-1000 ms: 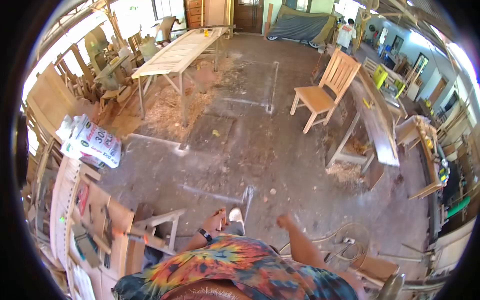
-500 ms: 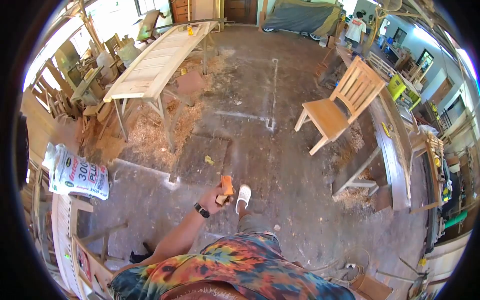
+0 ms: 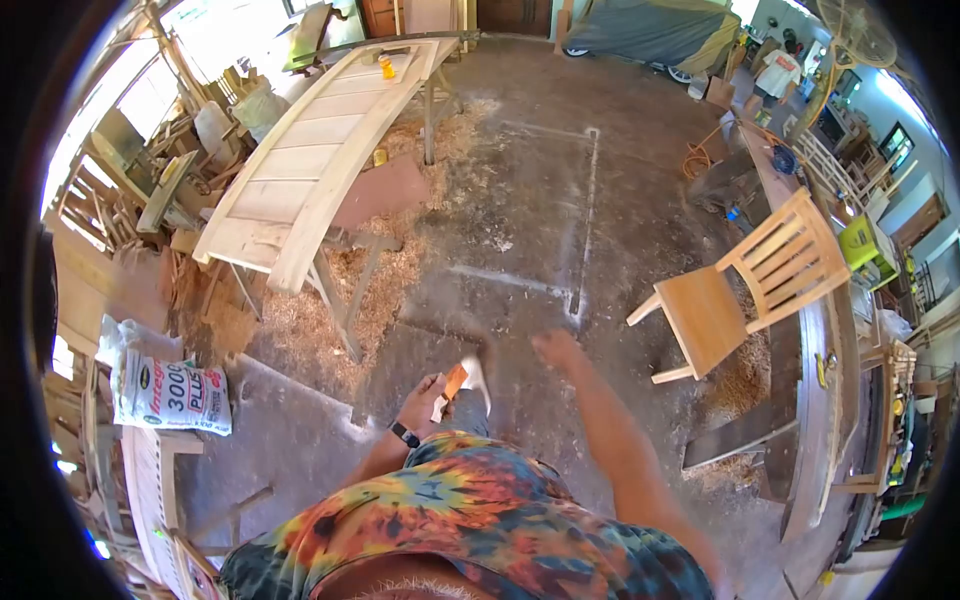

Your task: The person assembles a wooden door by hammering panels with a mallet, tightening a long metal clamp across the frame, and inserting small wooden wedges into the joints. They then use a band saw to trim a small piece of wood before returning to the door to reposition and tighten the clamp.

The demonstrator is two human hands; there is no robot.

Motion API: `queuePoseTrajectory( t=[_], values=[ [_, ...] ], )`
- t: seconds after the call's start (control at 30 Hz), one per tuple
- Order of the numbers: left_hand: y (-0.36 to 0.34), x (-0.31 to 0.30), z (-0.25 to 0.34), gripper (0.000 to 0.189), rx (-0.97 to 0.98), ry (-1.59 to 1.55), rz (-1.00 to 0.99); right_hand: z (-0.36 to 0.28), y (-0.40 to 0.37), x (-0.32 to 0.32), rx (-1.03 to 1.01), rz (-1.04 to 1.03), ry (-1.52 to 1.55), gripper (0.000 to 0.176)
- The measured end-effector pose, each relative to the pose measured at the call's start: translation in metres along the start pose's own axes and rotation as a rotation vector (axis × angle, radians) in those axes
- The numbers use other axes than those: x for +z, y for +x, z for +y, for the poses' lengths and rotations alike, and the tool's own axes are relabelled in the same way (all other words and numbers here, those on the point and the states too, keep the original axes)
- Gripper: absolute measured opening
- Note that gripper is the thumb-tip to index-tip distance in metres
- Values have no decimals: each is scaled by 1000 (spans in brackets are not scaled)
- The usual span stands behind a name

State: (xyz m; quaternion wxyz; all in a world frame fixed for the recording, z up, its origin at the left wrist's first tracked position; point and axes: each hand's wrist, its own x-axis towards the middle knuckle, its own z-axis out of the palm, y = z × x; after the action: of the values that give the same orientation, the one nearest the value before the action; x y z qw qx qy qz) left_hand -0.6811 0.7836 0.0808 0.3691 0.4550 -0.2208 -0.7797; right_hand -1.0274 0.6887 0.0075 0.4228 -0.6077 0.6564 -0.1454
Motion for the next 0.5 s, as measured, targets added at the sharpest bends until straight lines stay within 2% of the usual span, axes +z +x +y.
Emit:
queuePoseTrajectory(
  t=[0.03, 0.1, 0.17, 0.2, 0.23, 0.27, 0.3, 0.33, 0.37, 0.5],
  values=[
    [27, 1, 16, 28, -8, 3, 5, -32, 37, -15, -17, -55, 153, 33],
    [85, 8, 54, 33, 353, 288, 69, -96, 102, -41, -28, -165, 365, 36],
    [164, -3, 94, 41, 257, 221, -108, -150, 144, -55, 31, -287, 578, 37],
    [188, 20, 133, 48, -107, -491, 36, -170, 166, -58, 14, -229, 632, 34],
    [217, 21, 157, 49, -8, -404, -90, -184, 189, -71, 9, -308, 551, 34],
    [248, 19, 177, 46, 7, -358, -170, -186, 214, -72, 7, -290, 588, 32],
    [270, 38, 213, 47, -54, -530, -92, -201, 217, -75, 107, -279, 781, 31],
    [294, 47, 245, 48, -77, -553, -163, -223, 240, -96, 141, -225, 957, 30],
    [317, 55, 271, 50, -104, -562, -246, -234, 260, -111, 151, -217, 965, 30],
    [417, 85, 346, 51, -158, -532, -296, -252, 341, -168, 163, -154, 1085, 29]
  ],
)
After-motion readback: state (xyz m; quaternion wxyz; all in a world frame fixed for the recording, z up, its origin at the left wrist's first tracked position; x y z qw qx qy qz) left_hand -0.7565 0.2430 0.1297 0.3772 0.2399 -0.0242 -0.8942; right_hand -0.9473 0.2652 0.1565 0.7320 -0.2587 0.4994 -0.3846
